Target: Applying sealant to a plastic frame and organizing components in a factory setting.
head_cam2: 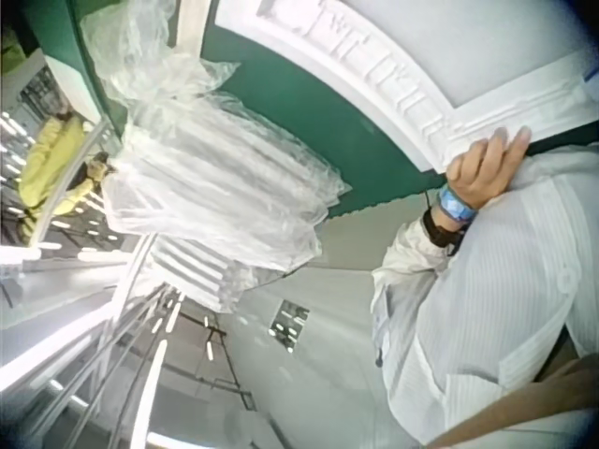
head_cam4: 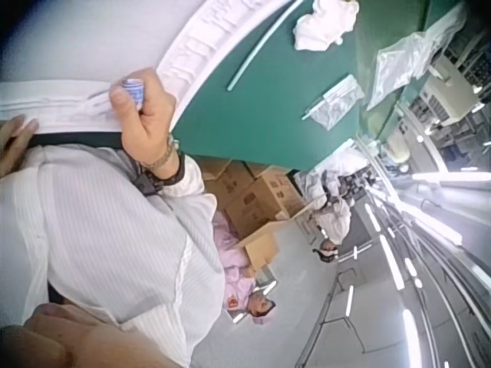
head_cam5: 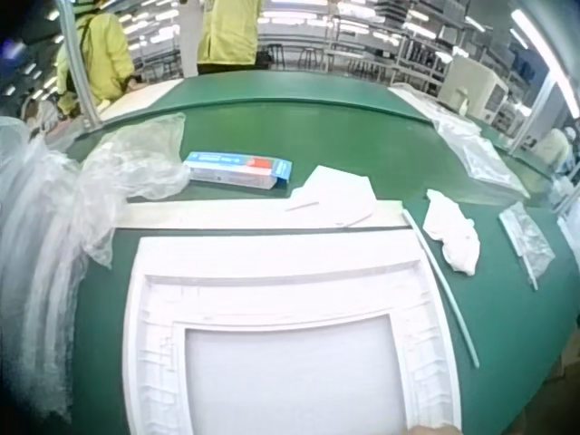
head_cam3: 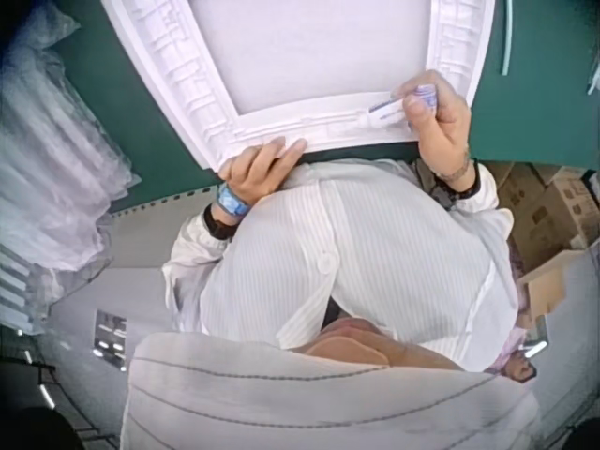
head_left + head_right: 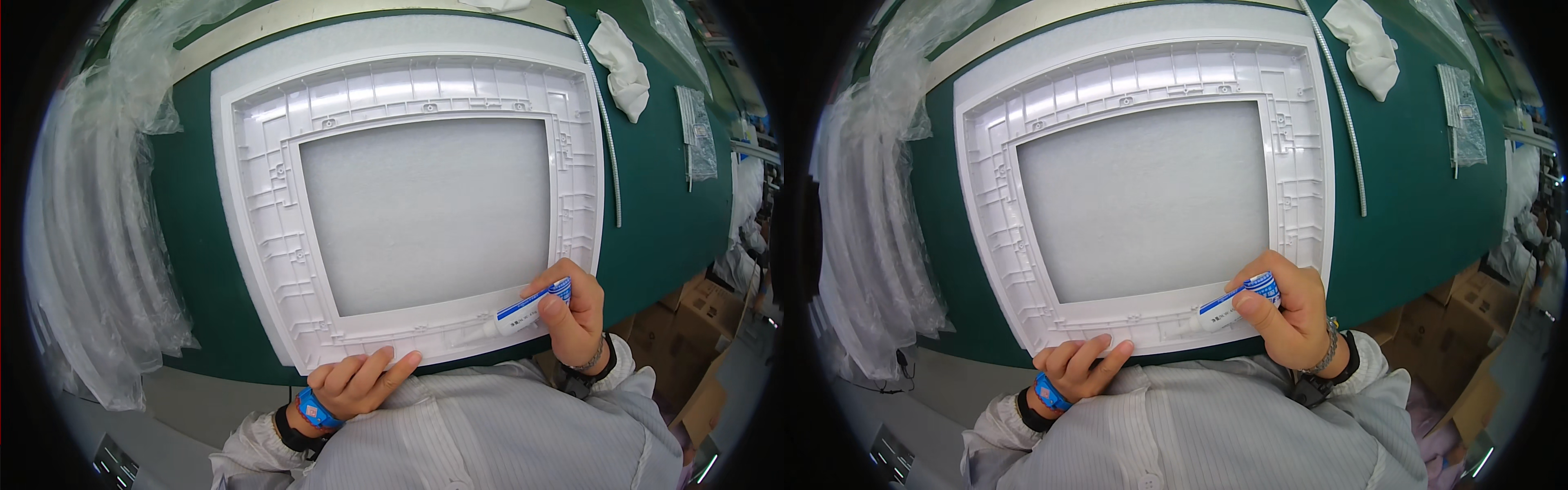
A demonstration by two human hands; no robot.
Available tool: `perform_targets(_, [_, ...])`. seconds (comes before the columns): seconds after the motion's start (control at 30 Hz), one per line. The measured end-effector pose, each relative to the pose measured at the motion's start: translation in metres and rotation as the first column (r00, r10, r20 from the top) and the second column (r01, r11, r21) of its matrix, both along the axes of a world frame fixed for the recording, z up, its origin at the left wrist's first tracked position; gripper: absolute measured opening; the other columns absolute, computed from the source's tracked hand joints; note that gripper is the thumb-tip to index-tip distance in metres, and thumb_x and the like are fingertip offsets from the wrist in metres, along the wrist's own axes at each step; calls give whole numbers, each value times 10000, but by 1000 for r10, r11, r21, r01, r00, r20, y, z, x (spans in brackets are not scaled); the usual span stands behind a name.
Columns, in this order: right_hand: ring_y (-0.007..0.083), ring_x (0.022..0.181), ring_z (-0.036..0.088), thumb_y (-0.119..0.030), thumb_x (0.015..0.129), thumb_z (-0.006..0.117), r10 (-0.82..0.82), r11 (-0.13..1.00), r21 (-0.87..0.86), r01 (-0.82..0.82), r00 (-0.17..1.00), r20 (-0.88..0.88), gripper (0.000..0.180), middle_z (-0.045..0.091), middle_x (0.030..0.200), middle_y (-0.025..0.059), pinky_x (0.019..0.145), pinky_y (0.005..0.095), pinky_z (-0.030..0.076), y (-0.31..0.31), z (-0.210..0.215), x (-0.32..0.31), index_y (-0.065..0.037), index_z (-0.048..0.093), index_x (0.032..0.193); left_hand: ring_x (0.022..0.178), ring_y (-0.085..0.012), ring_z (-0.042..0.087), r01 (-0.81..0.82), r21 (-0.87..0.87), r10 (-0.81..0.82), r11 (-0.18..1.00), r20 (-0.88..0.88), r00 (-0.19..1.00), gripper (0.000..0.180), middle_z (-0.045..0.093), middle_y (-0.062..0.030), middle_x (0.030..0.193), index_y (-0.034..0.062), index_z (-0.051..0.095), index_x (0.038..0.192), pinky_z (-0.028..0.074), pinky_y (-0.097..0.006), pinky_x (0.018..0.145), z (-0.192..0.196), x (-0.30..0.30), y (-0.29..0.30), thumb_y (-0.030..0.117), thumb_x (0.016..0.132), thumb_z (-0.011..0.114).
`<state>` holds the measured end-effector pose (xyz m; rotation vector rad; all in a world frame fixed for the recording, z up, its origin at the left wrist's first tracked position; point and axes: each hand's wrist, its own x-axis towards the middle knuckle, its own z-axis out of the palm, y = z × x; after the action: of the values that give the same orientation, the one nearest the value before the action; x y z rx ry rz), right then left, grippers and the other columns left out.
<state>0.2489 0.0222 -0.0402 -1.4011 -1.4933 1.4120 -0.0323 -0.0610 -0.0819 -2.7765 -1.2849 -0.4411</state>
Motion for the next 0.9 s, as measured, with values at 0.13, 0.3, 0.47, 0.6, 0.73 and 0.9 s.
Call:
perform_targets(0.13, [69, 519, 511, -262, 896, 569, 31, 1000, 4, -31, 999, 23, 253, 577, 631, 31, 495, 199, 392, 2, 2, -1, -13, 574, 855, 859, -68, 402, -38, -1, 38, 999, -18, 999, 313, 542, 103, 1022, 310, 591, 1216, 263, -247, 771, 2, 1, -2, 303, 909, 534])
perform_targets(0.3, [92, 484, 527, -256, 890, 576, 80, 996, 23, -82, 995, 55, 248, 580, 605, 43, 470, 206, 396, 3, 1, 0, -9, 579, 860, 872, -73, 405, -24, 34, 25, 999, -35, 999, 332, 536, 86, 1056, 309, 574, 1236, 263, -247, 762, -1, -1, -2, 365, 916, 505])
perform_targets(0.47, [108, 478, 548, -251, 885, 581, 101, 994, 39, -103, 993, 58, 243, 592, 608, 55, 458, 213, 401, 4, 0, 0, -9, 583, 861, 870, -88, 406, -7, 29, 8, 1000, -36, 999, 301, 535, 82, 1052, 315, 597, 1191, 264, -257, 763, -1, -3, -1, 360, 902, 526])
perform_targets(0.6, [117, 478, 563, -242, 878, 592, 121, 989, 75, -126, 990, 69, 236, 604, 618, 65, 451, 215, 402, 4, 0, 1, -7, 587, 857, 868, -102, 407, 6, 40, -4, 999, -31, 999, 271, 538, 83, 1034, 322, 624, 1145, 267, -268, 769, -1, -2, -1, 363, 887, 550])
perform_targets(0.73, [124, 474, 565, -235, 872, 600, 136, 984, 104, -144, 988, 80, 230, 611, 624, 67, 446, 215, 400, 4, 0, 2, -6, 589, 859, 869, -103, 408, 8, 38, -7, 999, -31, 999, 277, 538, 79, 1034, 321, 622, 1150, 268, -268, 768, -1, -2, -1, 366, 886, 550])
perform_targets(0.9, [159, 482, 586, -216, 854, 624, 199, 969, 121, -215, 972, 128, 221, 617, 634, 88, 448, 227, 419, 11, 9, 0, 1, 596, 829, 864, -101, 406, 7, 26, -7, 1000, -22, 1000, 281, 542, 75, 1030, 314, 626, 1146, 268, -269, 764, -1, -2, -1, 366, 880, 551])
